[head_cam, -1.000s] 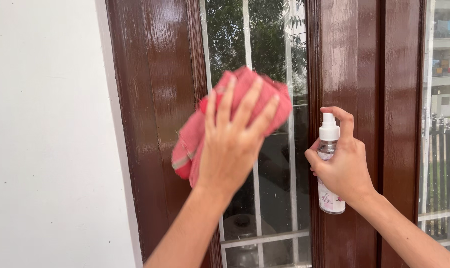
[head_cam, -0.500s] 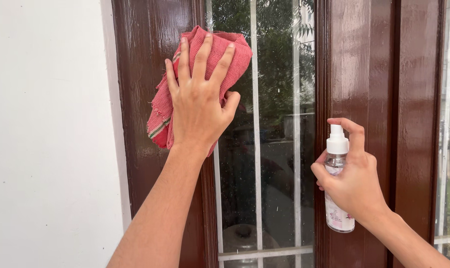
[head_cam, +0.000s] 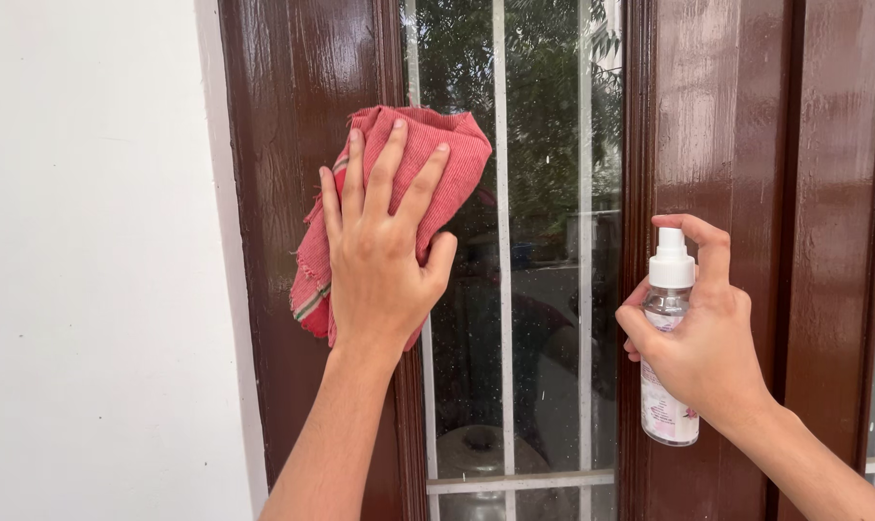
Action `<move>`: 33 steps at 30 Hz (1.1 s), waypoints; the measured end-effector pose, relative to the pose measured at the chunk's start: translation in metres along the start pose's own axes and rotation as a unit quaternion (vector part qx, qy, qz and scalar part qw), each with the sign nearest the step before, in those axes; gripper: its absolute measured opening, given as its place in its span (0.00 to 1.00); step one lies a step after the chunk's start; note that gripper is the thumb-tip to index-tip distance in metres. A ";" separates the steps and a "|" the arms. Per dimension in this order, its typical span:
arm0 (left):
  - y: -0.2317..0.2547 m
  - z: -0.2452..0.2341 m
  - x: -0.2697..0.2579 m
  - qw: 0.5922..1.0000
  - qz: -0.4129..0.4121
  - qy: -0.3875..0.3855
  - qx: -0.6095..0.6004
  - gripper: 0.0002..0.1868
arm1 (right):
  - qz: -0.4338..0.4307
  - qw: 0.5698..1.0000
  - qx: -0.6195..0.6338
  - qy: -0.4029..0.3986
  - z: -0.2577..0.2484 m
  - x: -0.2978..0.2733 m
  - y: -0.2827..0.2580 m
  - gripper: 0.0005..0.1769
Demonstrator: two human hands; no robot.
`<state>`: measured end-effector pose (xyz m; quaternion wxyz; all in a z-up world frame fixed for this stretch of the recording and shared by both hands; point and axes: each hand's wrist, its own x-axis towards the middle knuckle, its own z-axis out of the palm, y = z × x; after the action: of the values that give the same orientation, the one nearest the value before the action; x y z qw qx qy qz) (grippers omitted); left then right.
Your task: The person cleans a wooden and glass door by spraying cleaning solution from a bottle and wiping the surface with a cloth.
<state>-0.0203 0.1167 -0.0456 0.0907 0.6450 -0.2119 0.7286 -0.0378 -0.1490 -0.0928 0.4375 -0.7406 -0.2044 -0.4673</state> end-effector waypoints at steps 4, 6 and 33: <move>0.007 -0.005 -0.015 1.000 -0.006 -0.001 -0.004 0.38 | -0.001 1.000 0.008 -0.004 -0.001 0.000 0.001 0.42; 0.010 -0.007 -0.023 1.000 -0.011 -0.004 -0.007 0.38 | -0.003 1.000 0.012 -0.003 -0.001 -0.001 0.001 0.42; 0.032 -0.035 -0.107 0.993 -0.057 -0.063 -0.078 0.38 | 0.022 1.000 -0.020 0.011 0.004 0.001 0.018 0.44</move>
<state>-0.0486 0.1179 -0.1590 0.1684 0.6916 -0.2362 0.6614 -0.0222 -0.1551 -0.1010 0.4353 -0.7482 -0.1740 -0.4695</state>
